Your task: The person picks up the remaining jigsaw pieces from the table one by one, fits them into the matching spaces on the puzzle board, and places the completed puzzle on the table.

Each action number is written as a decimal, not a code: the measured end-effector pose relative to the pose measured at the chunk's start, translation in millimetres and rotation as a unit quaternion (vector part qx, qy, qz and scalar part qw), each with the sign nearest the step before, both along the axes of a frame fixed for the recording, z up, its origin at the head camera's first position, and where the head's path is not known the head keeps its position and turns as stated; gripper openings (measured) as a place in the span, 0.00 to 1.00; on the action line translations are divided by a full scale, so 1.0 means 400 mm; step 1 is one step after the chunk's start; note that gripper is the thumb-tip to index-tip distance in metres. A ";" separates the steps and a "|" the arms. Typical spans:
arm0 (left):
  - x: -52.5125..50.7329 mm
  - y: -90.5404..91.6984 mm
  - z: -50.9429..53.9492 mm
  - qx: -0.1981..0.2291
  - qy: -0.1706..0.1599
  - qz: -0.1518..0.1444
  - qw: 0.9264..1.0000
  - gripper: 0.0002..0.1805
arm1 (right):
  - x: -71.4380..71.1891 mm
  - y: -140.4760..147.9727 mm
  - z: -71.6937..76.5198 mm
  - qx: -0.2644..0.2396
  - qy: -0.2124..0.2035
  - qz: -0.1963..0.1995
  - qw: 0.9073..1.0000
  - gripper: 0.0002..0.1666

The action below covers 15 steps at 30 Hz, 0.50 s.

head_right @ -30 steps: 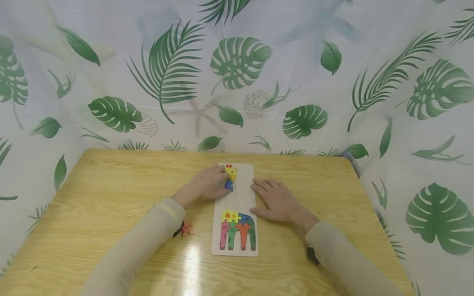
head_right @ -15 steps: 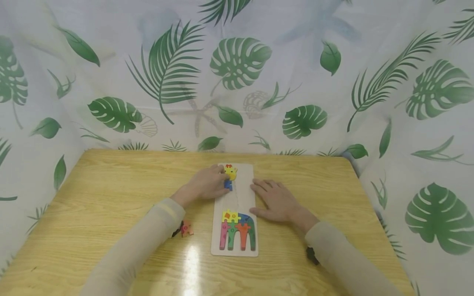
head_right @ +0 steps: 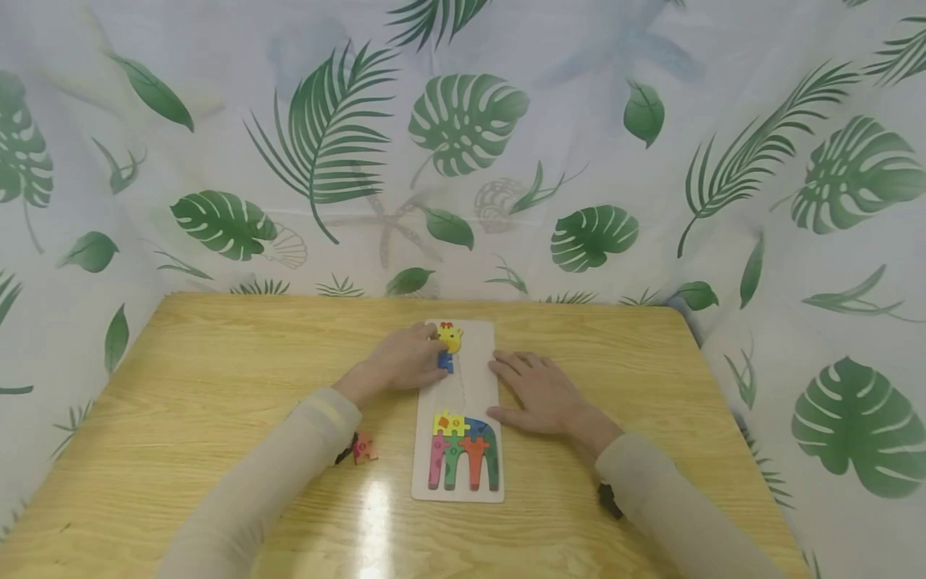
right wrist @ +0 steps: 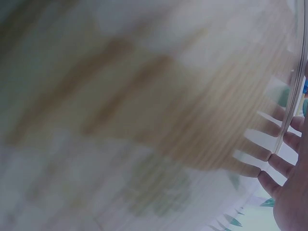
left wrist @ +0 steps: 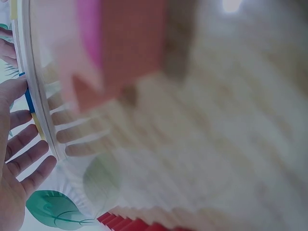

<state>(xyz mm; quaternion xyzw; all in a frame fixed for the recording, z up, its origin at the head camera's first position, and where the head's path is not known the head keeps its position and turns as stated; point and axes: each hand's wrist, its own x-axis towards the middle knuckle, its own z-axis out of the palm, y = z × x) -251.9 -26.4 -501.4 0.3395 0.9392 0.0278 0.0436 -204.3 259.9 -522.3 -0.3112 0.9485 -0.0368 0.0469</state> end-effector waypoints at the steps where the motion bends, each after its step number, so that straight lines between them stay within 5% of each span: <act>1: 0.001 0.000 0.000 -0.001 0.000 0.000 1.000 0.29 | 0.000 0.000 0.000 0.000 0.000 0.000 1.000 0.51; 15: 0.004 0.004 0.001 -0.008 0.003 -0.001 1.000 0.28 | 0.002 -0.002 0.000 0.006 0.001 -0.004 1.000 0.51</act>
